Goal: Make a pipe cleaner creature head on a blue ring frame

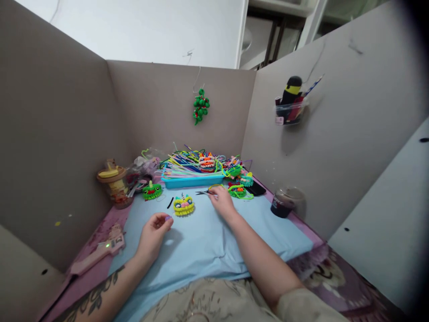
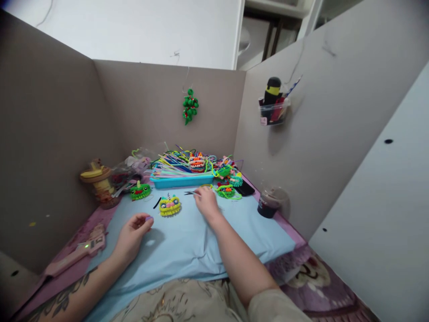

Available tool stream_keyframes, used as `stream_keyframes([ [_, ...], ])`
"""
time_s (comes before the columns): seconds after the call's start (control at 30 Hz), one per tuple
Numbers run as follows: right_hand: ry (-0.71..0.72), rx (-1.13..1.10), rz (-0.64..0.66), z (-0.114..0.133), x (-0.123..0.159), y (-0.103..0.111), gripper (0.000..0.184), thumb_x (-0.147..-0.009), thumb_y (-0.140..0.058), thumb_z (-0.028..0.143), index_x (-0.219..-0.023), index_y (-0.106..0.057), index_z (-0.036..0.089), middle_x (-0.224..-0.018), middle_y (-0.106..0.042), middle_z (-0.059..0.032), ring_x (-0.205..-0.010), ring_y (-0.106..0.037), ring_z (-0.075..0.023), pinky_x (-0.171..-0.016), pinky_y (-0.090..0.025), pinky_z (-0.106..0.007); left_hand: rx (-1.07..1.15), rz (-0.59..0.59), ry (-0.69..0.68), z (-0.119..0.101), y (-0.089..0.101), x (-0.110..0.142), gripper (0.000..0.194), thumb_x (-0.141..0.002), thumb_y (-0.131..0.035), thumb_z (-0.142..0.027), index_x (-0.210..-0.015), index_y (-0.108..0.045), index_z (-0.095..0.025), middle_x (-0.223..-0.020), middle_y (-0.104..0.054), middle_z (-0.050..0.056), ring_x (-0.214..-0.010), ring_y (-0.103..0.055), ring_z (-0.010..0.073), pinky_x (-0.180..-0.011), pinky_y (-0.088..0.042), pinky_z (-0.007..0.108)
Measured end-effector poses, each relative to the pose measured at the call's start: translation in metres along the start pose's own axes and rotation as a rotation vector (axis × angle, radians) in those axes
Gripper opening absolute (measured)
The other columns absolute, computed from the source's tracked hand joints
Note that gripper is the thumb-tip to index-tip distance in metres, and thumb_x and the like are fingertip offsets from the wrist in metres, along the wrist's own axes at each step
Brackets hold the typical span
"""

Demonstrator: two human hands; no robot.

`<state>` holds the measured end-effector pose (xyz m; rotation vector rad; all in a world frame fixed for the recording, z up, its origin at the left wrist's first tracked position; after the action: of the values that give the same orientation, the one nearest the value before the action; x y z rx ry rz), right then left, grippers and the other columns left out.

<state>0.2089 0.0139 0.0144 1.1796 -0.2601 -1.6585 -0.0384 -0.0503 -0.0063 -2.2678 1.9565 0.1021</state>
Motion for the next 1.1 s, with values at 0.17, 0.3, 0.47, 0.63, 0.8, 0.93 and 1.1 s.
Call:
stream_keyframes([
  [0.17,0.537,-0.317,0.11,0.065,0.036,-0.022,0.025,-0.081,-0.055,0.024,-0.106,-0.057,0.019,-0.099,-0.064,-0.0066,-0.094,-0.056,-0.0173,-0.085,-0.044,-0.031,0.035,0.086,0.01,-0.006,-0.013,0.009,0.034,-0.062,-0.072,-0.035,-0.087,-0.059,-0.017,-0.071,-0.059,-0.002,-0.065,-0.055,0.0121,-0.059,-0.043,0.022],
  [0.3,0.633,-0.283,0.166,0.081,0.048,-0.029,0.017,-0.084,-0.05,0.024,-0.099,-0.057,0.019,-0.092,-0.065,-0.0068,-0.089,-0.058,-0.0165,-0.08,-0.046,-0.029,0.037,0.151,0.068,-0.004,-0.017,0.01,0.028,-0.061,-0.073,-0.035,-0.077,-0.061,-0.016,-0.068,-0.062,0.0,-0.061,-0.055,0.012,-0.06,-0.043,0.022],
  [0.47,0.602,-0.237,0.151,0.077,0.046,-0.029,0.01,-0.084,-0.048,0.021,-0.089,-0.057,0.019,-0.087,-0.065,-0.0063,-0.085,-0.058,-0.0163,-0.078,-0.046,-0.029,0.03,0.204,0.133,0.001,-0.016,0.008,0.028,-0.06,-0.074,-0.038,-0.073,-0.064,-0.014,-0.067,-0.065,0.003,-0.06,-0.057,0.013,-0.059,-0.043,0.022],
  [0.63,0.599,-0.255,0.145,0.076,0.047,-0.03,0.01,-0.083,-0.05,0.022,-0.088,-0.057,0.018,-0.085,-0.064,-0.0061,-0.084,-0.057,-0.0164,-0.078,-0.046,-0.029,0.065,0.199,0.183,0.001,-0.016,0.009,0.033,-0.059,-0.074,-0.039,-0.08,-0.067,-0.014,-0.07,-0.067,0.005,-0.062,-0.059,0.0142,-0.059,-0.045,0.023],
  [0.8,0.606,-0.3,0.184,0.076,0.047,-0.03,0.018,-0.083,-0.05,0.022,-0.099,-0.057,0.019,-0.093,-0.064,-0.0063,-0.089,-0.057,-0.0163,-0.081,-0.046,-0.029,0.026,0.204,0.155,0.0,-0.014,0.009,0.033,-0.059,-0.075,-0.033,-0.083,-0.063,-0.015,-0.058,-0.062,-0.001,-0.053,-0.054,0.0104,-0.052,-0.041,0.019],
  [0.93,0.635,-0.276,0.212,0.077,0.047,-0.029,0.013,-0.083,-0.05,0.022,-0.092,-0.06,0.019,-0.09,-0.064,-0.0059,-0.086,-0.057,-0.0158,-0.079,-0.046,-0.028,0.046,0.218,0.178,0.0,-0.014,0.01,0.036,-0.058,-0.075,-0.036,-0.084,-0.063,-0.016,-0.063,-0.064,0.001,-0.057,-0.057,0.0128,-0.052,-0.042,0.02],
  [1.1,0.581,-0.288,0.165,0.076,0.047,-0.029,0.011,-0.082,-0.051,0.02,-0.09,-0.058,0.02,-0.089,-0.064,-0.0057,-0.087,-0.058,-0.0161,-0.081,-0.046,-0.03,0.023,0.234,0.21,-0.003,-0.017,0.013,0.035,-0.061,-0.07,-0.044,-0.081,-0.07,-0.014,-0.077,-0.068,0.008,-0.07,-0.061,0.0175,-0.056,-0.045,0.022],
])
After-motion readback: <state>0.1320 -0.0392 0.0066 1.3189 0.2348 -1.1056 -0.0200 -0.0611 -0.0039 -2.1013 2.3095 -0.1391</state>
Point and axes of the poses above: each hand's wrist, its own x-axis away from the middle knuckle, its own y-axis out of the back of the hand, z = x × y, the point moved 2 cm from there along -x, towards the middle knuckle
